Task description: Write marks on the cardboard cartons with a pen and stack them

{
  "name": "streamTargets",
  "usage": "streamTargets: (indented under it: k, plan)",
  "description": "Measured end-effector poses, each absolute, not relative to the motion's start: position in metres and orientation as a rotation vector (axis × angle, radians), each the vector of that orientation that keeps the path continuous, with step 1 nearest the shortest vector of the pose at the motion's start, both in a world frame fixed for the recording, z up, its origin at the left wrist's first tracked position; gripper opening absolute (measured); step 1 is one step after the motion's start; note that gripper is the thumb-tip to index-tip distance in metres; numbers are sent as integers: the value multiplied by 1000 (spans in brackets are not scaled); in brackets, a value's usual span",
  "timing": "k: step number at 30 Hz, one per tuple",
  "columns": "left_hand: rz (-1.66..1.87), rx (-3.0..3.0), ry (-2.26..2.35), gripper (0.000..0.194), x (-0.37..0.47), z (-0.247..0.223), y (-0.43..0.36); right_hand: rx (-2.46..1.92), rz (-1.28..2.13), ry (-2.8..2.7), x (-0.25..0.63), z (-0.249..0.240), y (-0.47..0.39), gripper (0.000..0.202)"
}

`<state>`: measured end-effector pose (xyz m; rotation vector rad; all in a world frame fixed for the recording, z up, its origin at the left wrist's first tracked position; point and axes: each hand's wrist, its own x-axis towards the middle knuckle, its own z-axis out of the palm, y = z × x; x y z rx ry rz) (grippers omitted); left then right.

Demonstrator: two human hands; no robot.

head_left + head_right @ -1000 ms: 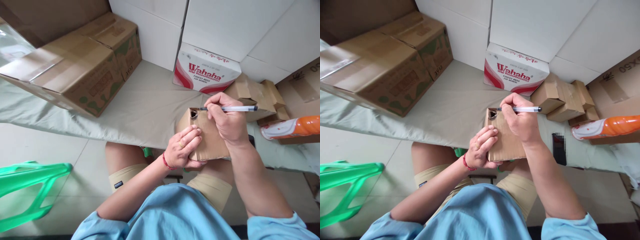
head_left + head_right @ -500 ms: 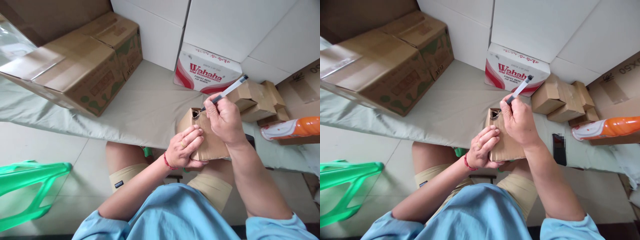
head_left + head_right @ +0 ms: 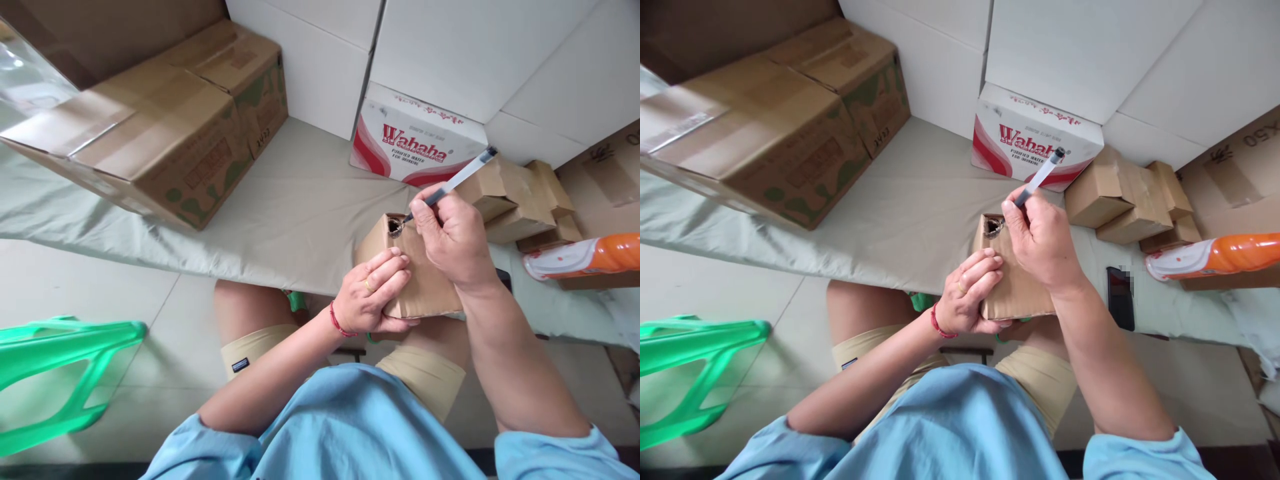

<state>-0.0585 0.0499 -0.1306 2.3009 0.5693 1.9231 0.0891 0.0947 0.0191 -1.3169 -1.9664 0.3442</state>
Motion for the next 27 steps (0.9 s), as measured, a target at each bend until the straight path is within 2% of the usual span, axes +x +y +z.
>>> streamTargets:
  k: [10, 18, 27]
  plan:
    - [1968, 2337, 627, 79, -58, -128, 50, -1319, 311, -1963, 90, 19, 95, 30]
    - [1956, 2332, 626, 79, -58, -127, 51, -1289, 494, -1928, 88, 21, 96, 35]
    - [1966, 2335, 629, 77, -58, -126, 50, -1345, 416, -1953, 89, 20, 96, 31]
